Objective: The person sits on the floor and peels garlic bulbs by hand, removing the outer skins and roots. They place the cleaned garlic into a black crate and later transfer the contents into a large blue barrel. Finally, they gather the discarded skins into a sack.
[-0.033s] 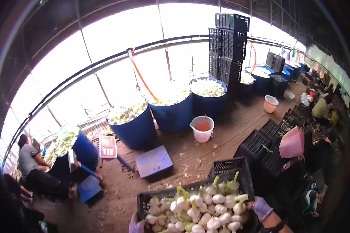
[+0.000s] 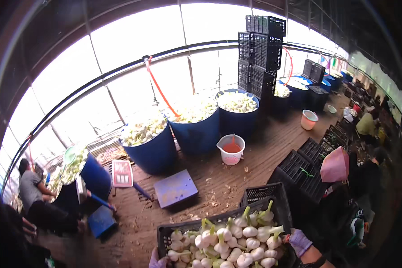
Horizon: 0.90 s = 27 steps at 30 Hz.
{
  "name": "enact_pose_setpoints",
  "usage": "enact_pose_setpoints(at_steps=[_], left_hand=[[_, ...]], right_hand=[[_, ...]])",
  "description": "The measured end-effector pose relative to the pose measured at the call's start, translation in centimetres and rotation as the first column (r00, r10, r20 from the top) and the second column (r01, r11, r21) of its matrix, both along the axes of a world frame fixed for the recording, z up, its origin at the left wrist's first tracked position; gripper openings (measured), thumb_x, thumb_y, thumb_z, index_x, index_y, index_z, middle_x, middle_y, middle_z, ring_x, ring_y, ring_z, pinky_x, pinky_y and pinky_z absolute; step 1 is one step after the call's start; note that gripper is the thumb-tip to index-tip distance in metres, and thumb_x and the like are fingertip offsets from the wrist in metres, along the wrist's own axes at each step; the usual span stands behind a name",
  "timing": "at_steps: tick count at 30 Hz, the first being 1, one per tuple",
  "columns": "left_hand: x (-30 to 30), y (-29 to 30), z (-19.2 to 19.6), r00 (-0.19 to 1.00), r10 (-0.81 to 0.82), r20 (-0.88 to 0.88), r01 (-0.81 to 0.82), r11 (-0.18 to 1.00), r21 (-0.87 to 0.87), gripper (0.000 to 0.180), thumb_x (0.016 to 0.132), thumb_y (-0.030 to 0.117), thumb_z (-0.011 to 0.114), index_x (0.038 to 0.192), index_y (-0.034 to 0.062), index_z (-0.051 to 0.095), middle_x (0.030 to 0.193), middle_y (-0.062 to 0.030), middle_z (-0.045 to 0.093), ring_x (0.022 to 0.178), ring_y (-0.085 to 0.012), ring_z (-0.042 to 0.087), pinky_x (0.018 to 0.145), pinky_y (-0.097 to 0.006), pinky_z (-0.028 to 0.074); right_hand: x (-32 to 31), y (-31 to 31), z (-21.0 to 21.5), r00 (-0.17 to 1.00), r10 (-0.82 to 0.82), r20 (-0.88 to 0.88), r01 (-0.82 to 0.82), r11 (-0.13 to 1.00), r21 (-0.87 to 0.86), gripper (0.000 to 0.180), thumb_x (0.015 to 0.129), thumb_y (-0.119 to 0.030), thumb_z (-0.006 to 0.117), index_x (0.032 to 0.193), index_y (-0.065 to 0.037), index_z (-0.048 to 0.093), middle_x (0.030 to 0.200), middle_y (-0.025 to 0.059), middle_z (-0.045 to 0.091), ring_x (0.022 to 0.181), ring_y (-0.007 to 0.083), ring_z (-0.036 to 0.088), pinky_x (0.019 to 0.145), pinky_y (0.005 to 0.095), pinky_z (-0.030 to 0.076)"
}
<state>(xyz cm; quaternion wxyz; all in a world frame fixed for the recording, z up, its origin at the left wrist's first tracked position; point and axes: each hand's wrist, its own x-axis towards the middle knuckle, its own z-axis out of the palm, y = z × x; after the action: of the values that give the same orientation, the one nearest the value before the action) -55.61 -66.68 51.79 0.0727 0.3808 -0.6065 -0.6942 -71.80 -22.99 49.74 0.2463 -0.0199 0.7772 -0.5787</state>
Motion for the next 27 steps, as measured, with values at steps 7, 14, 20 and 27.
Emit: enact_pose_setpoints(at_steps=[7,14,20,27], left_hand=[[-7.8,-9.2,4.1,0.993,0.120,-0.009,-0.117,0.984,0.136,0.033,0.075,0.004,0.051,0.108,0.0035,0.051,0.088,-0.0082,0.060,0.067,-0.0146,0.057,0.055,-0.024,0.047],[-18.1,-15.0,7.7,0.994,0.059,-0.094,-0.037,0.974,0.222,0.037,0.078,0.000,0.049,0.114,0.0059,0.047,0.089,-0.0067,0.058,0.065,-0.0123,0.055,0.052,-0.022,0.045],[-35.8,-16.6,5.0,0.982,-0.170,-0.088,0.181,0.975,0.130,0.039,0.082,0.006,0.049,0.120,0.0025,0.043,0.092,-0.0114,0.059,0.067,-0.0155,0.057,0.054,-0.023,0.047],[-61.3,-13.5,4.2,0.933,-0.358,-0.023,0.357,0.918,0.174,0.038,0.080,0.009,0.051,0.117,0.0013,0.046,0.094,-0.0122,0.060,0.073,-0.0173,0.059,0.059,-0.026,0.049]], right_hand=[[-6.7,-9.8,4.2,0.977,-0.186,0.109,0.194,0.979,-0.065,0.020,0.077,-0.012,0.061,0.094,-0.002,0.060,0.080,0.0049,0.062,0.066,0.0131,0.056,0.057,0.0307,0.047],[-13.6,-14.6,6.6,0.941,-0.319,0.111,0.331,0.937,-0.114,0.020,0.077,-0.014,0.062,0.092,-0.002,0.060,0.077,0.0051,0.063,0.064,0.0134,0.056,0.054,0.0316,0.046],[-22.8,-13.5,2.1,0.907,-0.418,0.053,0.418,0.879,-0.228,0.020,0.077,-0.016,0.063,0.090,-0.002,0.061,0.074,0.0053,0.063,0.061,0.0136,0.056,0.052,0.0323,0.046],[-41.7,-17.1,-2.0,0.907,-0.419,-0.043,0.414,0.868,0.275,0.049,0.069,-0.052,0.060,0.068,-0.003,0.064,0.056,0.0186,0.057,0.055,0.0292,0.060,0.055,0.0374,0.045]])
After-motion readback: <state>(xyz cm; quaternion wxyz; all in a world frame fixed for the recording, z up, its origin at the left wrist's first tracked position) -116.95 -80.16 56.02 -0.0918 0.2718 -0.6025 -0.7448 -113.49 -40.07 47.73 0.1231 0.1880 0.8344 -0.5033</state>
